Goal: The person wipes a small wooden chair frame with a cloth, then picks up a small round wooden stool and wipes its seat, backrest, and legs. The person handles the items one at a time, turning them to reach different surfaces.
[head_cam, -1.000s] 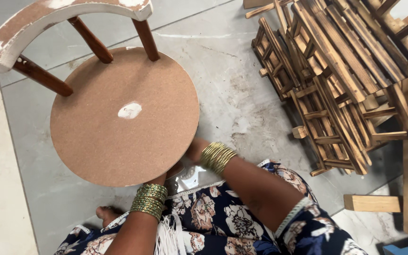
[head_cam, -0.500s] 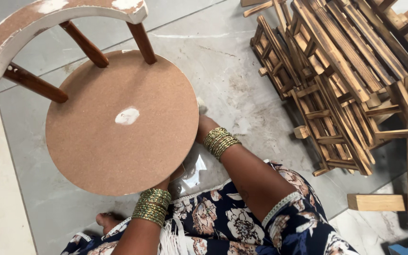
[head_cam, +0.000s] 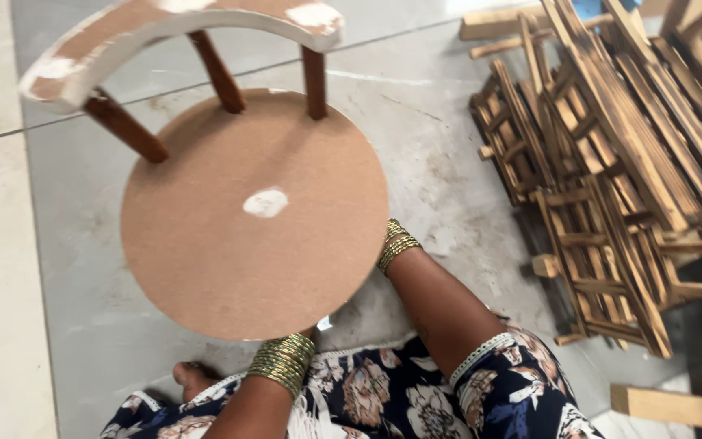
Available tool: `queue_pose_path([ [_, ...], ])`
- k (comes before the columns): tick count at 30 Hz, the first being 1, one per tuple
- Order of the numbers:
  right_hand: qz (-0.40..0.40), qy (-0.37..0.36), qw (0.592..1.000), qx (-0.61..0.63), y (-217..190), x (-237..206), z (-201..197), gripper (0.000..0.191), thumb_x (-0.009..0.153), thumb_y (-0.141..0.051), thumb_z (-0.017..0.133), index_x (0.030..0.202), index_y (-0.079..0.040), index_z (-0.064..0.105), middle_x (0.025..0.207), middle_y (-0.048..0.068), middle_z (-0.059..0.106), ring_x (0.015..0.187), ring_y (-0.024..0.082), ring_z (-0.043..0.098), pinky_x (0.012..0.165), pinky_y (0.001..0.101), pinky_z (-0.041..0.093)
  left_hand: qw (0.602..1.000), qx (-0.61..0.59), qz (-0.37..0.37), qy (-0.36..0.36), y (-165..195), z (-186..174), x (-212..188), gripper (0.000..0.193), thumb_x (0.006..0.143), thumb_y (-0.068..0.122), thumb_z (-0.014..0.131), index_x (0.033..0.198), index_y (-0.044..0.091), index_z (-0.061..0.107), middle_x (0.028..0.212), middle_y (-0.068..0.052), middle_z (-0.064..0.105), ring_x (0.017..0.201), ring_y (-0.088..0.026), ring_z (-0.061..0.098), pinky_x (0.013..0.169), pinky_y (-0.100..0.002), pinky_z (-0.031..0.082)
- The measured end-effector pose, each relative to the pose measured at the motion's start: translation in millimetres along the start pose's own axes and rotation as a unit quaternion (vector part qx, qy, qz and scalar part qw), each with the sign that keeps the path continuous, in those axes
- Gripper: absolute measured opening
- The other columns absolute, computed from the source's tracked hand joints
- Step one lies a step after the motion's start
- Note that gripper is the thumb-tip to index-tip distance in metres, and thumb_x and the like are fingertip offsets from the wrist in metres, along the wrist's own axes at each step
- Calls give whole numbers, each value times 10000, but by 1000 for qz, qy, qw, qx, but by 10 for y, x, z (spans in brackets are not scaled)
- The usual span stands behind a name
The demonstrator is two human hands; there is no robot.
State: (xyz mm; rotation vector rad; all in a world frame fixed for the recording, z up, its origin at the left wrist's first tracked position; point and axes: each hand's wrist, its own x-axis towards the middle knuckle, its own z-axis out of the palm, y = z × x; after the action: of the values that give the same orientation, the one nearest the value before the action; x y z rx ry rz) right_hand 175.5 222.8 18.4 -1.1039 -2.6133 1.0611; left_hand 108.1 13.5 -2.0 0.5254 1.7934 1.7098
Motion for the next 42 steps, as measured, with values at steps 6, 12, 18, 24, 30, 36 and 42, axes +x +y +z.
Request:
queue_pose_path([
  [6,28,-29,998,-54,222,166,162,436,883,-296,689,1267,-95,648,1204,177,724,1122,322,693,962,408,546,1000,-15,0,-1,19,3,-46,580,963,460,590,1396,78,539,1367,-122,607,1258,-275,575,1065,-402,453],
  [12,51,-9,997,-62,199,214,82,455,882,-287,681,1288,-90,623,1212,182,718,1130,323,688,968,406,544,1000,-17,-2,-4,5,23,-95,568,970,449,580,1397,77,535,1362,-117,609,1250,-269,580,1056,-398,460],
  [18,61,11,997,-54,189,244,49,475,881,-278,673,1309,-86,598,1221,188,713,1139,324,684,975,404,541,1000,-17,-3,-3,17,39,-85,557,978,439,570,1398,75,531,1357,-113,612,1243,-262,585,1048,-393,467],
  [24,81,43,995,-45,281,183,58,496,880,-270,664,1330,-81,574,1229,193,707,1148,326,679,981,402,538,1000,-22,-2,-14,31,38,-109,546,986,429,560,1399,74,527,1351,-108,615,1235,-256,590,1040,-389,473],
  [30,96,64,993,-35,348,142,76,517,879,-261,656,1350,-76,549,1238,199,702,1157,327,675,987,399,535,999,-25,-3,-20,29,70,-152,535,993,419,550,1399,72,524,1346,-103,617,1228,-249,595,1031,-385,480],
  [36,90,64,993,-30,290,158,97,539,878,-253,648,1371,-71,525,1246,204,696,1166,328,670,993,397,533,1000,-22,-2,-14,45,102,-128,524,1001,409,540,1400,70,520,1341,-99,620,1220,-243,600,1023,-380,487],
  [42,89,79,993,-12,238,96,87,562,877,-244,640,1392,-67,500,1255,210,690,1175,330,666,999,395,530,1000,-11,4,-15,37,133,-105,513,1009,399,530,1401,69,516,1336,-94,623,1213,-237,605,1015,-376,494],
])
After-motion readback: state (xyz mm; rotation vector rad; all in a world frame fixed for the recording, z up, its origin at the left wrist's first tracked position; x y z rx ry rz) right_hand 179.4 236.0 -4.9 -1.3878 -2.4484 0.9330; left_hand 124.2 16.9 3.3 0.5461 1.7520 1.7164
